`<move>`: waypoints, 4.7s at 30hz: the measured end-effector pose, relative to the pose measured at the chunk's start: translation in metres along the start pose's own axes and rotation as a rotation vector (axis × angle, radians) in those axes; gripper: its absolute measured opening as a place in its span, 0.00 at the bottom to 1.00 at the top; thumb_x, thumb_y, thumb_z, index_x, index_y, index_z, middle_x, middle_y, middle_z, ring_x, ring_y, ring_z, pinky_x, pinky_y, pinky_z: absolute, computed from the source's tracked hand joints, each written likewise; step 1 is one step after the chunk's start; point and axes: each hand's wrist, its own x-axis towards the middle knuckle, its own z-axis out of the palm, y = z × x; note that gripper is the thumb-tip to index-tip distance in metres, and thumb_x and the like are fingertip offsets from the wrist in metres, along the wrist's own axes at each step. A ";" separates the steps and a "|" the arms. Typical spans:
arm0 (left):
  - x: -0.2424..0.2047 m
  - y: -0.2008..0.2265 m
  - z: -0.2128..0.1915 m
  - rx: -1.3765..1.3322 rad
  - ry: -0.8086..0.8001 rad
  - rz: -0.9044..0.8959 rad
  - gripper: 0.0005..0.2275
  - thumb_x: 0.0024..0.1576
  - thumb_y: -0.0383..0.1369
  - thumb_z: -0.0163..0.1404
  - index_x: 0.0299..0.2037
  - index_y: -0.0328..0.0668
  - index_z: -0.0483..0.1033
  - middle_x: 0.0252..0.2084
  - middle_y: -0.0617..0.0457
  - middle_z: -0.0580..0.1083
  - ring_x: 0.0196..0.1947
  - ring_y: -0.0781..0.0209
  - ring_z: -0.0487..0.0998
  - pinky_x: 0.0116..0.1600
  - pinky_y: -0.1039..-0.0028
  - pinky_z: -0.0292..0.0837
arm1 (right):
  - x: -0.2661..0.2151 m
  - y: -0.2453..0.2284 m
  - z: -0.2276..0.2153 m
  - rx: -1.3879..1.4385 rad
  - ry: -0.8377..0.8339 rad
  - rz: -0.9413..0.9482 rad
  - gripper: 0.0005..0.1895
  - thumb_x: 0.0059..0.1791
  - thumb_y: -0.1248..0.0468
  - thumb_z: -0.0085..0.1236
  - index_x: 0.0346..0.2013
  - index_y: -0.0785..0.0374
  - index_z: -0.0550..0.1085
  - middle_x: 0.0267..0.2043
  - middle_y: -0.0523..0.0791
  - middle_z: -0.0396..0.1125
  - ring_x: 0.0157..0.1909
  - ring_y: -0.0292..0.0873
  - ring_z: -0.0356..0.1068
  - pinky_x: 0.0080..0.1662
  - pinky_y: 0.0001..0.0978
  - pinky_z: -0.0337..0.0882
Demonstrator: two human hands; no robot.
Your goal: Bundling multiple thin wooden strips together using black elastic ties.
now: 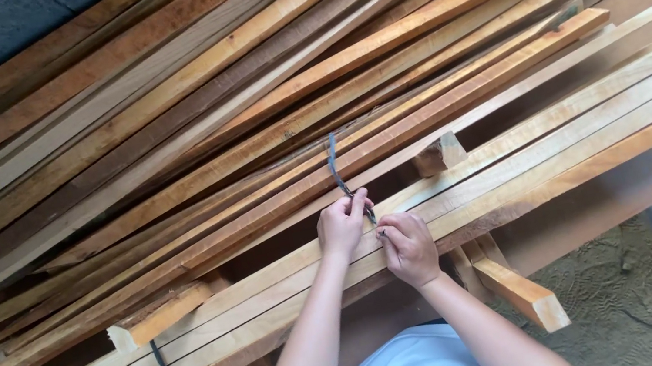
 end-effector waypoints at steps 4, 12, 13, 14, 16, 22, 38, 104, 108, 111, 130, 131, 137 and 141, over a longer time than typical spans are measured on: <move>-0.012 -0.002 -0.020 0.019 -0.210 0.174 0.08 0.57 0.46 0.58 0.42 0.62 0.85 0.44 0.61 0.83 0.52 0.53 0.81 0.54 0.64 0.76 | -0.001 -0.004 -0.002 0.005 0.034 -0.013 0.06 0.52 0.62 0.56 0.31 0.56 0.77 0.39 0.39 0.71 0.43 0.46 0.73 0.46 0.41 0.71; 0.003 -0.007 0.005 0.169 -0.157 0.103 0.12 0.60 0.51 0.51 0.47 0.66 0.81 0.40 0.62 0.82 0.50 0.53 0.81 0.51 0.58 0.76 | 0.002 -0.006 -0.003 -0.088 0.037 -0.039 0.03 0.49 0.62 0.62 0.31 0.55 0.76 0.40 0.38 0.71 0.45 0.44 0.74 0.46 0.39 0.72; 0.000 0.001 0.005 0.171 -0.157 0.112 0.12 0.60 0.51 0.51 0.47 0.66 0.81 0.40 0.62 0.82 0.50 0.53 0.81 0.51 0.58 0.76 | 0.003 -0.007 -0.005 -0.092 0.046 -0.040 0.03 0.49 0.62 0.62 0.31 0.55 0.76 0.40 0.38 0.71 0.45 0.44 0.74 0.46 0.39 0.72; -0.002 0.008 0.005 0.113 -0.138 0.094 0.09 0.61 0.49 0.50 0.44 0.64 0.81 0.38 0.65 0.82 0.49 0.54 0.81 0.50 0.60 0.76 | 0.004 -0.009 -0.006 -0.089 0.013 0.000 0.03 0.49 0.62 0.61 0.31 0.54 0.76 0.41 0.38 0.71 0.46 0.44 0.73 0.46 0.38 0.71; -0.003 0.014 0.008 0.055 -0.120 0.081 0.08 0.62 0.46 0.49 0.41 0.63 0.81 0.36 0.67 0.83 0.47 0.56 0.82 0.49 0.62 0.76 | 0.009 -0.009 -0.006 -0.088 -0.014 0.038 0.03 0.49 0.63 0.60 0.31 0.54 0.76 0.42 0.37 0.71 0.47 0.44 0.73 0.46 0.37 0.70; -0.006 0.027 0.017 -0.017 0.085 -0.074 0.11 0.64 0.44 0.45 0.35 0.52 0.77 0.28 0.61 0.82 0.38 0.55 0.84 0.46 0.63 0.76 | 0.017 -0.004 -0.006 -0.035 -0.065 0.166 0.05 0.51 0.62 0.58 0.29 0.53 0.76 0.43 0.36 0.72 0.48 0.44 0.72 0.49 0.37 0.68; 0.005 0.028 0.015 0.014 0.075 -0.136 0.10 0.63 0.43 0.47 0.33 0.55 0.76 0.26 0.64 0.80 0.35 0.54 0.83 0.43 0.63 0.74 | -0.001 0.002 0.012 -0.133 -0.037 0.104 0.02 0.46 0.61 0.63 0.29 0.52 0.78 0.42 0.36 0.72 0.50 0.43 0.71 0.53 0.42 0.69; 0.005 0.017 -0.002 0.371 -0.076 0.098 0.13 0.61 0.51 0.43 0.36 0.62 0.80 0.30 0.55 0.80 0.39 0.44 0.83 0.43 0.55 0.77 | -0.013 -0.002 0.018 -0.139 0.052 0.122 0.08 0.51 0.57 0.60 0.29 0.53 0.77 0.44 0.35 0.72 0.54 0.44 0.72 0.61 0.46 0.68; 0.003 0.016 -0.002 0.329 0.034 0.235 0.13 0.60 0.48 0.45 0.31 0.59 0.78 0.27 0.55 0.79 0.35 0.46 0.83 0.39 0.57 0.77 | -0.019 0.006 0.023 -0.063 0.107 0.120 0.08 0.51 0.58 0.59 0.29 0.53 0.79 0.41 0.37 0.72 0.49 0.45 0.74 0.56 0.44 0.72; 0.003 0.007 0.008 0.358 0.198 0.428 0.12 0.63 0.45 0.45 0.29 0.56 0.76 0.25 0.55 0.77 0.31 0.50 0.83 0.36 0.62 0.77 | -0.004 -0.008 0.009 -0.011 0.090 0.121 0.11 0.53 0.60 0.56 0.27 0.54 0.78 0.40 0.38 0.71 0.47 0.45 0.74 0.55 0.45 0.72; 0.018 0.022 -0.008 0.247 -0.243 -0.045 0.13 0.59 0.51 0.45 0.37 0.65 0.83 0.30 0.64 0.81 0.47 0.52 0.82 0.50 0.60 0.76 | 0.021 0.000 0.013 0.241 -0.059 0.659 0.19 0.58 0.58 0.48 0.26 0.51 0.79 0.29 0.39 0.76 0.43 0.47 0.76 0.54 0.37 0.64; 0.016 0.020 -0.008 0.271 -0.235 -0.044 0.13 0.59 0.51 0.45 0.36 0.65 0.83 0.26 0.66 0.80 0.44 0.54 0.83 0.49 0.62 0.76 | 0.019 -0.001 0.010 0.271 -0.079 0.631 0.18 0.58 0.59 0.49 0.24 0.52 0.78 0.28 0.39 0.76 0.42 0.46 0.76 0.53 0.36 0.65; 0.005 0.020 -0.005 0.310 -0.086 0.035 0.13 0.59 0.49 0.45 0.35 0.60 0.82 0.28 0.57 0.80 0.40 0.45 0.82 0.43 0.58 0.76 | 0.006 -0.003 -0.001 0.180 -0.122 0.280 0.13 0.56 0.60 0.52 0.26 0.50 0.75 0.33 0.35 0.75 0.43 0.41 0.74 0.53 0.34 0.62; 0.006 0.007 0.010 0.392 0.157 0.295 0.14 0.62 0.46 0.46 0.27 0.56 0.77 0.24 0.54 0.78 0.31 0.48 0.83 0.36 0.59 0.77 | 0.009 -0.005 -0.005 0.097 -0.096 0.099 0.09 0.54 0.62 0.55 0.29 0.54 0.76 0.38 0.35 0.76 0.44 0.40 0.75 0.51 0.35 0.65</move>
